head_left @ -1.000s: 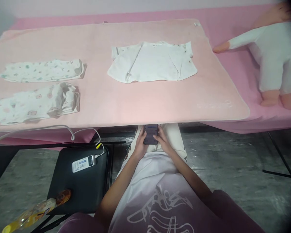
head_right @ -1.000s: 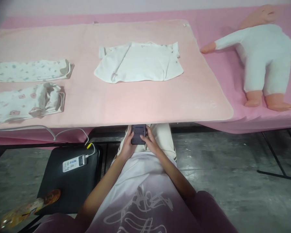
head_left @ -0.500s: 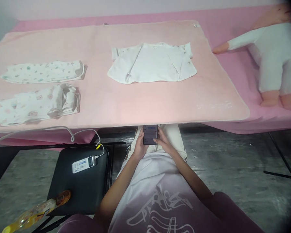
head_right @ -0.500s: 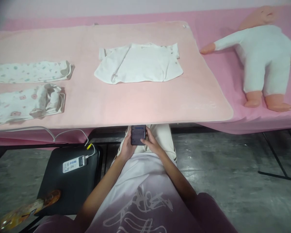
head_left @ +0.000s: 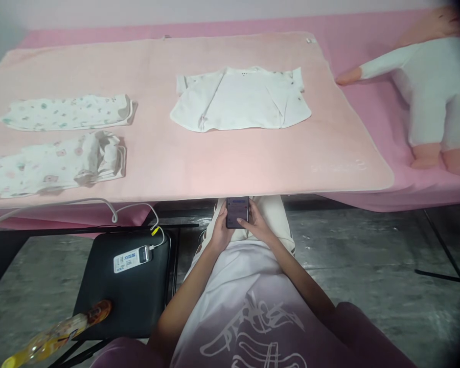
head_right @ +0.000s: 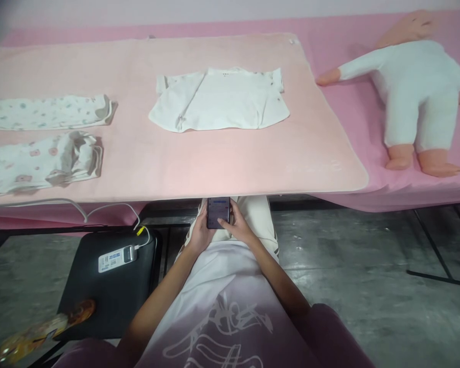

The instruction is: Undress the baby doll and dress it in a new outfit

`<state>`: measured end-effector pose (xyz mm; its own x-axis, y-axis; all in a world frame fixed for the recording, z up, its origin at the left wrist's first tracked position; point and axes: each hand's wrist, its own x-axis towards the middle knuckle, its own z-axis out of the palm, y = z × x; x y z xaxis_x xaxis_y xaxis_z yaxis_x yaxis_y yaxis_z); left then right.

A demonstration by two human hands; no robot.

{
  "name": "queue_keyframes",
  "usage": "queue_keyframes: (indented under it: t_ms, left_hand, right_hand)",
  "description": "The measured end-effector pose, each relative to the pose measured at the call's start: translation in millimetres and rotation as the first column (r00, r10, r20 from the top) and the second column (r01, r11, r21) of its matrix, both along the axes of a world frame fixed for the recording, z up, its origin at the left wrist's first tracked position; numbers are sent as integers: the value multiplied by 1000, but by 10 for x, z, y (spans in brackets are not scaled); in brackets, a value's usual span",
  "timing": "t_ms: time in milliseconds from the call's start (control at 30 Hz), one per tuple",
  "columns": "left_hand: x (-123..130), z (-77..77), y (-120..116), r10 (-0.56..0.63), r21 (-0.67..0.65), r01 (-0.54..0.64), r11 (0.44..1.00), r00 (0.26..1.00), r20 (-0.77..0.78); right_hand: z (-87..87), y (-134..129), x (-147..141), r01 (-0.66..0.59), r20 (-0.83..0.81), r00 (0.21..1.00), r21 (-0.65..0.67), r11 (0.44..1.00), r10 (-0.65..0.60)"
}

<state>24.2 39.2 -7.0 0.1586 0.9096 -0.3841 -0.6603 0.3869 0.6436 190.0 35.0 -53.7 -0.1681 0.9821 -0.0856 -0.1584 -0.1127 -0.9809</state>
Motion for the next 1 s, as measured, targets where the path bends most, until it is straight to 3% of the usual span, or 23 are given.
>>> queue_keyframes:
  t_ms: [400, 600, 800, 1000]
  left_hand:
    - [33, 40, 16, 1, 23, 1, 1000, 996, -89]
    - [-2, 36, -1, -32, -20, 31, 999, 999, -23]
    - [-17, 43, -5, -57, 13, 57, 998, 998, -8]
    - [-21, 101, -11, -77, 17, 77, 997, 997, -22]
  right_hand:
    - [142, 2, 41, -12, -64, 998, -78, 997, 7]
    - [175, -5, 48, -22, -63, 998, -106, 994, 15]
    - [148, 1, 43, -21, -71, 997, -89, 996, 15]
    - [82, 18, -48, 64, 15, 998, -37, 997, -64]
